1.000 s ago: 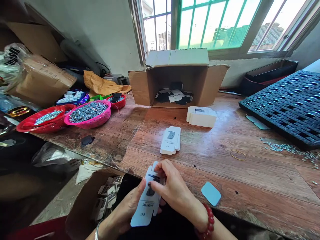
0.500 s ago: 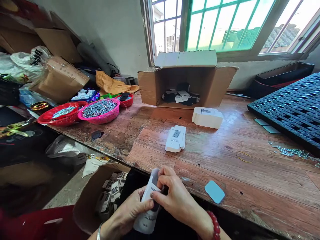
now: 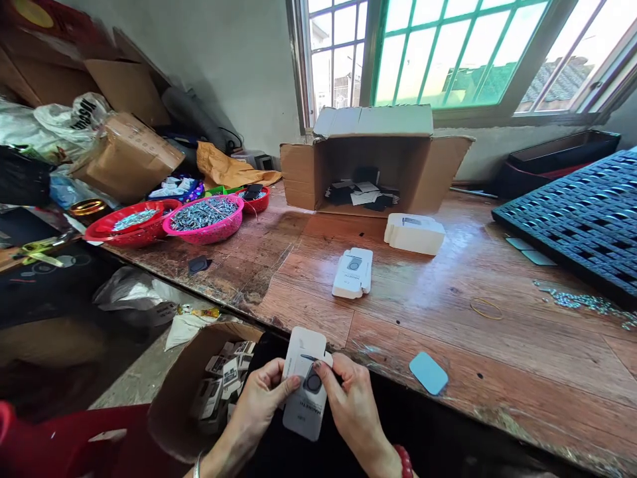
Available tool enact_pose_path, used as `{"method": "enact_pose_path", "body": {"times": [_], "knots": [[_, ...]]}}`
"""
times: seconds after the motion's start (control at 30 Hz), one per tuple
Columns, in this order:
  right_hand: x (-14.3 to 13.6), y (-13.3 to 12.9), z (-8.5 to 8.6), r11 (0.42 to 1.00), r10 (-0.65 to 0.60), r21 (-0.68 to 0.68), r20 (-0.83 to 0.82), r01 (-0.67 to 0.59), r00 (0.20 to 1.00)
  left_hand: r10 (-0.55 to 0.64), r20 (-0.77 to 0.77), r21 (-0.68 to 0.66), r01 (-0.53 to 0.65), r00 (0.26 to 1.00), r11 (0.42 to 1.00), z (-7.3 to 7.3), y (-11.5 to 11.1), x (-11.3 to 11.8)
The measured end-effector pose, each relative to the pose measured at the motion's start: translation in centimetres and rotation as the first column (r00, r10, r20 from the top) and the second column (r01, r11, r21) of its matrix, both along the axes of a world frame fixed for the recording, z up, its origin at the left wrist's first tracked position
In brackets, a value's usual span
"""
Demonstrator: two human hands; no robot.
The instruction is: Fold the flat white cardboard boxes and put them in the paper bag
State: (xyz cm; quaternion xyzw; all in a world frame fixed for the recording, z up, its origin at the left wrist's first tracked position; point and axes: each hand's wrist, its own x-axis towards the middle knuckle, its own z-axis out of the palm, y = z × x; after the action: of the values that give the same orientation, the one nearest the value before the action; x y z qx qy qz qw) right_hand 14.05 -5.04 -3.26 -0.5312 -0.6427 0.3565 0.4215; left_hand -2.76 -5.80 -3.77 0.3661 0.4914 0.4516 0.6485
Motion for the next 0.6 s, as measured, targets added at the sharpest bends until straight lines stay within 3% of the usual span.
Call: {"method": "enact_pose_path", "body": {"times": [0.13,0.3,0.43,0.6], "knots": [[-0.9,-0.9,-1.3,0.997,0.001,-0.074,-0.135,-0.011,0.991,-0.011,0.061,-0.095,0.016,0.998,0.995,-1.0,-0.8,-0.6],[-1.3,-3.1,-4.7,0.99,-0.046,-0.137,-0.44,-0.016,0.897,-0.015,0.107,-0.146,0.031,0.994,0.989,-3.1,-2.6,-0.4],[-0.9,-4.0,-6.4,0.99,-0.016,-0.134,-0.399,-0.041,0.917,0.054,-0.022,-0.005,-0.054,0.998,0.999,-4.2,-3.6,-0.7],[-1.3,-4.0,-6.5,0.991,-0.058,-0.136,-0.385,0.006,0.921,0.019,-0.054,-0.021,-0.021,0.998,1.0,-4.1,-3.9,-1.0]]}}
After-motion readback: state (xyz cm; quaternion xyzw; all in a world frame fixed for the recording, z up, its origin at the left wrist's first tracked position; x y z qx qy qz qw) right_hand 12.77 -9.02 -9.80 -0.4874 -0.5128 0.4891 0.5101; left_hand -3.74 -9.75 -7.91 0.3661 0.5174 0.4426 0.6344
